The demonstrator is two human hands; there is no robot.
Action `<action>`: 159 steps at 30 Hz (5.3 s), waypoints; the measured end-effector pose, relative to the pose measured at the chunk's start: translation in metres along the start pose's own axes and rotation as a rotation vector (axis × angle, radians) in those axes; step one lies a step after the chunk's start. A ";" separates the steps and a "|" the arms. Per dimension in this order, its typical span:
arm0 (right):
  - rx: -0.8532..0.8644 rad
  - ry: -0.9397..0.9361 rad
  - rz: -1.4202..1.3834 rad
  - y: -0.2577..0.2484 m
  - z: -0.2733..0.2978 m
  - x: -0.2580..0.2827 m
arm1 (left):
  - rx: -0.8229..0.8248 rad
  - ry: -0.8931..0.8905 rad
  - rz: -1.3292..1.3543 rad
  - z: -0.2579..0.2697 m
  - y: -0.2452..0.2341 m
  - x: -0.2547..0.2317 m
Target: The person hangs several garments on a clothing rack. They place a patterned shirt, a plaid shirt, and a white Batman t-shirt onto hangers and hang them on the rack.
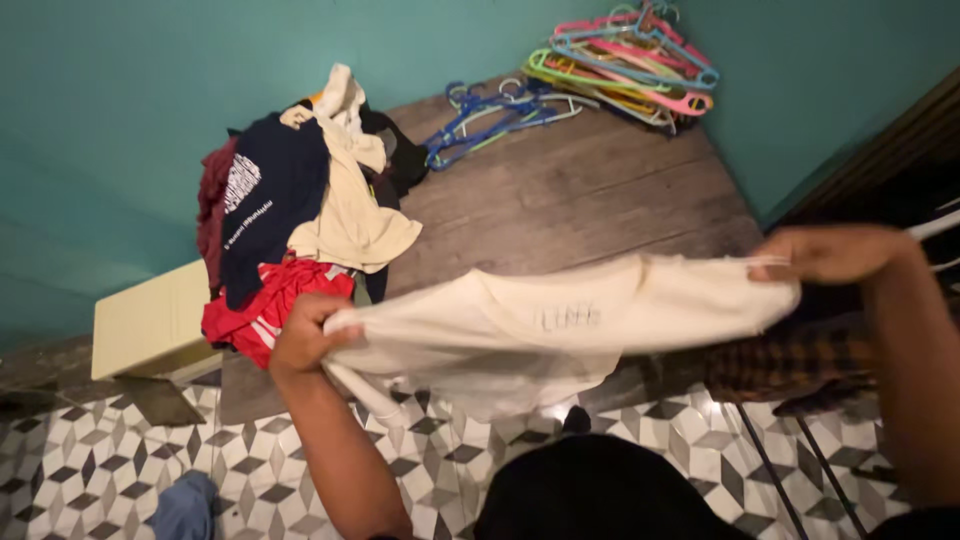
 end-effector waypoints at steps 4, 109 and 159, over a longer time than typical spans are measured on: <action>-0.396 0.591 0.128 0.026 0.027 -0.006 | 0.138 -0.118 0.184 0.022 0.035 0.027; -0.791 0.782 0.576 0.166 -0.213 -0.209 | -0.776 -0.514 -1.081 -0.104 0.120 0.335; -0.805 0.489 -0.359 0.022 -0.603 -0.206 | -1.408 -0.958 -0.428 -0.059 0.019 0.300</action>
Point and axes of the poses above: each hand's wrist, its own z-axis away from the middle knuckle, its own y-axis out of the palm, x = y × z, the point moved 1 cm from there along -z, towards the middle knuckle, and after that the axes turned 12 degrees about z, right-handed, at the moved point
